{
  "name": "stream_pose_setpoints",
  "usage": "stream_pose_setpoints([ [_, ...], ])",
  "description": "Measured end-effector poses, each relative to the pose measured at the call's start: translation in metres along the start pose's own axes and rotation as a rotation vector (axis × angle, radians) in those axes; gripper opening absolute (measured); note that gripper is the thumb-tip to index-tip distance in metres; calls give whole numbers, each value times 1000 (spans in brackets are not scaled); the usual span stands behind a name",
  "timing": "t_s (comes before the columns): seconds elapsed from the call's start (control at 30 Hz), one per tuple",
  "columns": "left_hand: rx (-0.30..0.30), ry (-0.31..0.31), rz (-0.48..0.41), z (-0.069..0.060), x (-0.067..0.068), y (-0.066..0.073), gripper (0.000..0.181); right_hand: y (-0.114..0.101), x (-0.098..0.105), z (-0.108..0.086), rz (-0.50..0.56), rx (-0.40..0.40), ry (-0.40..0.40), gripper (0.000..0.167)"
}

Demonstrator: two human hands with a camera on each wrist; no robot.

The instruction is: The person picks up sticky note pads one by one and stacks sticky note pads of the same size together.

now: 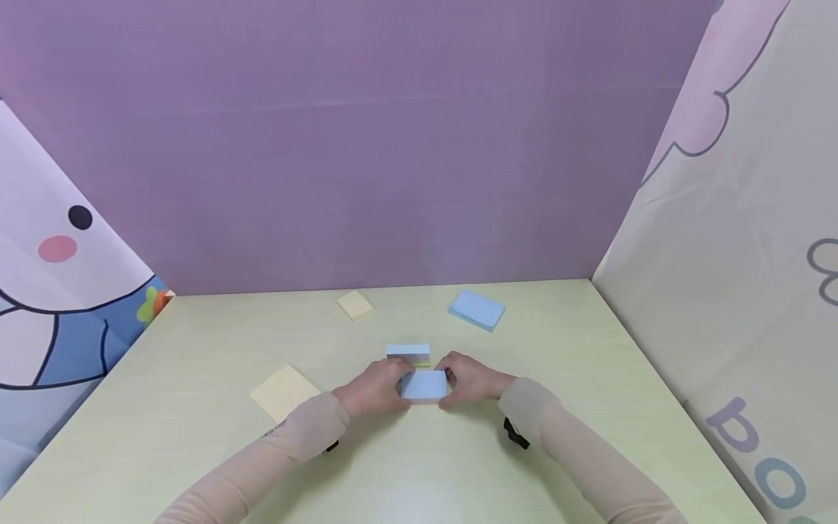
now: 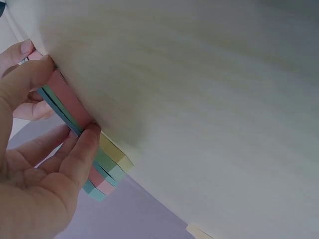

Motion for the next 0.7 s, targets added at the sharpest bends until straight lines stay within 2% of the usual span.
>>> stream_pose_setpoints([
  [0.7,4,-43,-19,0,1,-2,48,1,0,-1,17,0,9,47],
])
Point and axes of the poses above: each hand's wrist, its own z-axis towards the middle knuckle, its own x-axis out of the back of the hand, y = z × x, the point moved 5 cm from there along z, towards the middle knuckle
